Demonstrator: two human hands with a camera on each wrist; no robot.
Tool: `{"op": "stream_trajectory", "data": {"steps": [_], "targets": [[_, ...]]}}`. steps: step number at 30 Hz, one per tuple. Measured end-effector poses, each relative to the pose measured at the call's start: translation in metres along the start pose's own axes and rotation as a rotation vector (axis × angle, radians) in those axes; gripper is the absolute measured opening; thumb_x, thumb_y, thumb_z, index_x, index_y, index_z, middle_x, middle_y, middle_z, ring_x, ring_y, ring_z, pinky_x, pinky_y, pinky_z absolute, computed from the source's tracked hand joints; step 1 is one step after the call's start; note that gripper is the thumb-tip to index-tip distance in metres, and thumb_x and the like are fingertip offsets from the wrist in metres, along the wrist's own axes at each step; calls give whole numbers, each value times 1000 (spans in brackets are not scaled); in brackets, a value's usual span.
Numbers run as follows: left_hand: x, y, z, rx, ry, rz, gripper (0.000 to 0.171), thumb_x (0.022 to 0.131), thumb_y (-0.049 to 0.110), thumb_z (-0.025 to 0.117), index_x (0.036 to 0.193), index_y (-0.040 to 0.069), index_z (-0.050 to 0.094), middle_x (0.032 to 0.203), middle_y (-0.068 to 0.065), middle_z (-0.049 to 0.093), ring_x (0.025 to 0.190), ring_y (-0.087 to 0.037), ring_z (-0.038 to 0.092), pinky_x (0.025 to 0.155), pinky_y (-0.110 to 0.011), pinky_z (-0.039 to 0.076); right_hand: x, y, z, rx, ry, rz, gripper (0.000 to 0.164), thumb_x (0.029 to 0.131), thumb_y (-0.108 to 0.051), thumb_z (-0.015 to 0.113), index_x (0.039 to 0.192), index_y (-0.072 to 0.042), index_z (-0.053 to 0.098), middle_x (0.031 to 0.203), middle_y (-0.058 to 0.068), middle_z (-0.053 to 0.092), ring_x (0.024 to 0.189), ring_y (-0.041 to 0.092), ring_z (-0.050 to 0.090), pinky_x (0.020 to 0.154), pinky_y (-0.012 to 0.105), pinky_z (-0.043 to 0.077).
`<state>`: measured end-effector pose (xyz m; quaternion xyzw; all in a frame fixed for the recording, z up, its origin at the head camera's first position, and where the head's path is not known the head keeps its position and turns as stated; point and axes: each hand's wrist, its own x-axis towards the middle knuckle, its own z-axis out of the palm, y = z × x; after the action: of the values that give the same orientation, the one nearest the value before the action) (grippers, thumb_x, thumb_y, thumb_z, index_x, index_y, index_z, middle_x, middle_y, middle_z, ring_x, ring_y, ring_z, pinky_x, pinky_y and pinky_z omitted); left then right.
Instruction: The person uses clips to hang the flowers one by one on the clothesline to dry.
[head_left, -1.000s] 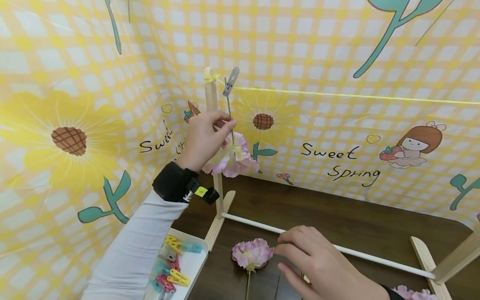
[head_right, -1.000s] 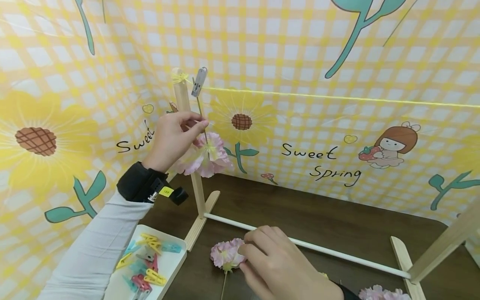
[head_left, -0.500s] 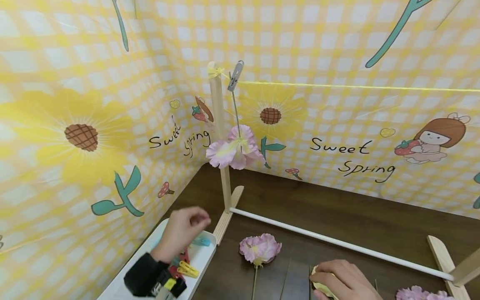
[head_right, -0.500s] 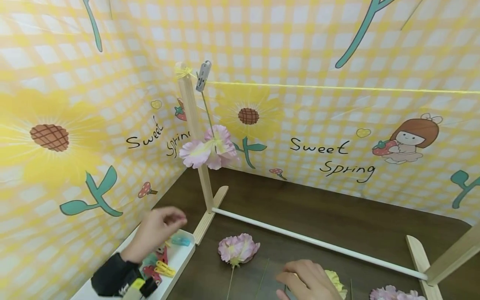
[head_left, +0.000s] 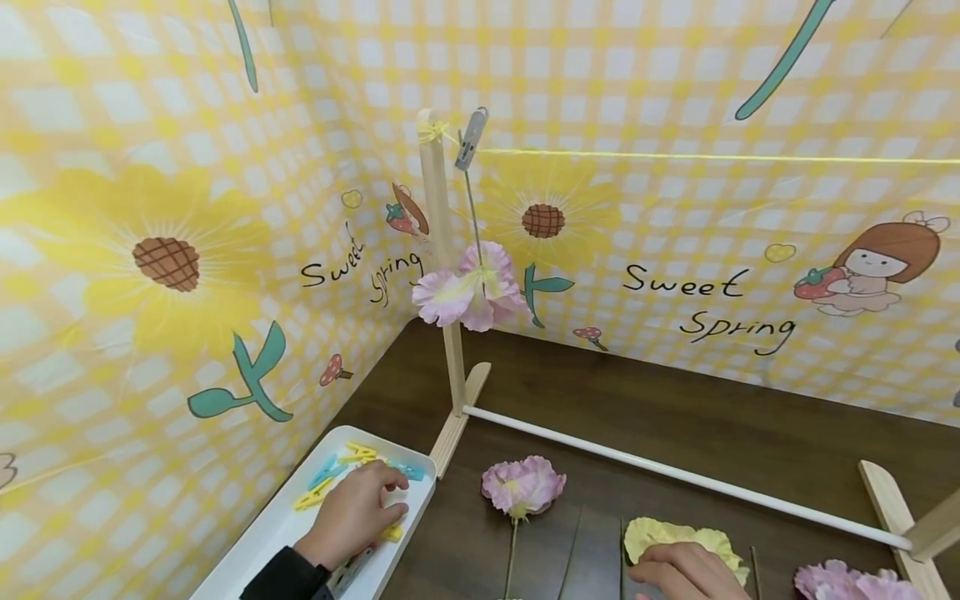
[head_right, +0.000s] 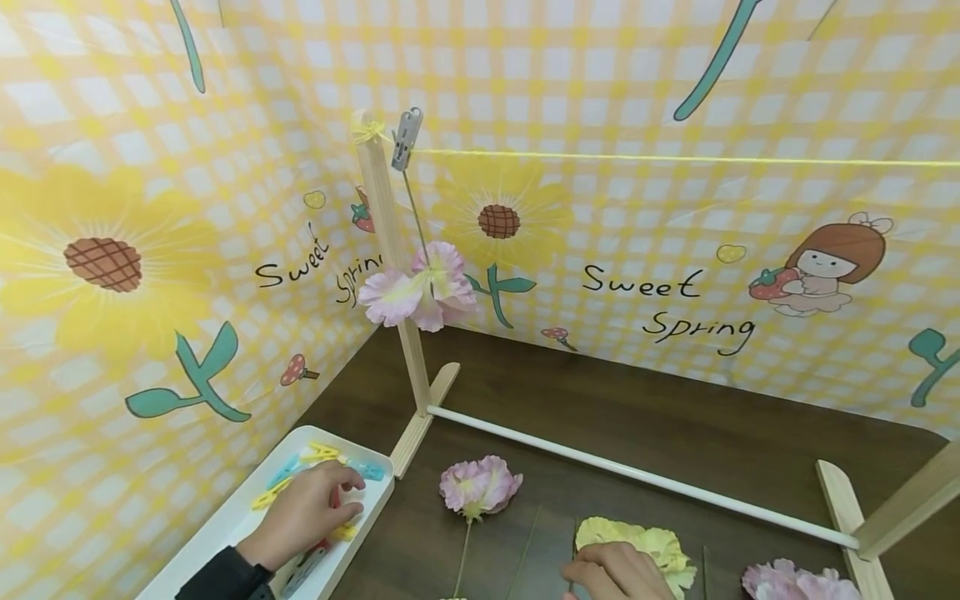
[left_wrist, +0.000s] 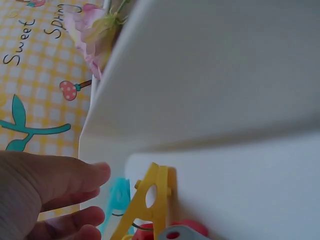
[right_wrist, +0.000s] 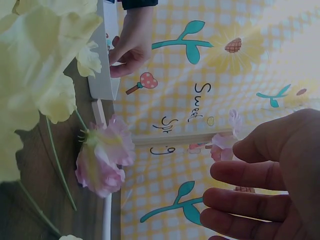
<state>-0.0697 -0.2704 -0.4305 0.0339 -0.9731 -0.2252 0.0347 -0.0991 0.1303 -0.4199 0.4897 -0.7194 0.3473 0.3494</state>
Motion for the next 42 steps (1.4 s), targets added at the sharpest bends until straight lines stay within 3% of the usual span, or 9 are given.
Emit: {"op": "stream_trajectory", "data": {"steps": [6,11,18,23,29,34,37,40,42], "targets": [[3,-4,3,83,-69,54,35,70,10,85,103,13,74,92,2,57,75,-14,54,57,-32,44,-3,-2,-6,-27,-25,38,29,101,-38,53,89,-19,71,91,-10,63,77,7,58,66,21,44],[3,-5,9,88,-143,35,22,73,2,80,91,14,74,87,1,60,74,-15,54,55,-35,45,-6,-5,-10,-39,-36,86,25,100,-38,54,90,-22,71,93,-14,62,79,4,57,69,19,44],[4,-3,11,88,-159,74,22,78,-3,74,74,15,62,70,5,50,63,-13,47,54,-31,39,-8,-4,-10,-35,-10,90,25,100,-37,55,89,-21,71,91,-12,63,79,6,58,69,20,45],[6,-4,6,-10,-211,72,23,81,-6,68,71,13,60,66,6,49,57,-12,46,52,-28,38,-7,-4,-11,-29,-7,82,25,99,-36,56,89,-19,72,91,-11,63,79,7,58,70,20,44],[7,-12,-5,-174,-228,134,22,80,-13,64,79,9,68,72,5,57,63,-8,49,57,-26,43,-7,0,-13,-38,4,37,26,100,-34,55,89,-17,72,91,-8,64,82,9,58,71,20,43],[6,-10,-12,-225,-213,143,23,79,-16,62,84,6,70,74,4,59,67,-7,50,60,-25,45,-5,0,-15,-54,8,42,29,100,-35,53,87,-17,72,91,-8,64,81,8,58,68,20,43],[5,-2,-24,-219,-151,146,21,82,-14,64,87,6,71,78,3,62,69,-6,52,61,-25,46,1,-3,-14,-52,15,57,28,100,-35,54,88,-17,72,91,-7,64,81,9,58,69,20,43],[6,21,-43,-206,-44,203,23,84,-11,67,92,9,72,86,3,65,74,-7,57,65,-25,50,13,-7,-15,-53,-40,109,22,99,-36,55,94,-21,70,96,-11,63,86,7,58,73,17,44],[7,46,-55,-222,21,299,25,84,-11,68,96,11,73,91,3,67,79,-8,61,69,-26,52,23,-10,-14,-13,-92,133,13,97,-31,61,101,-22,69,100,-11,63,89,7,59,77,17,44]]}}
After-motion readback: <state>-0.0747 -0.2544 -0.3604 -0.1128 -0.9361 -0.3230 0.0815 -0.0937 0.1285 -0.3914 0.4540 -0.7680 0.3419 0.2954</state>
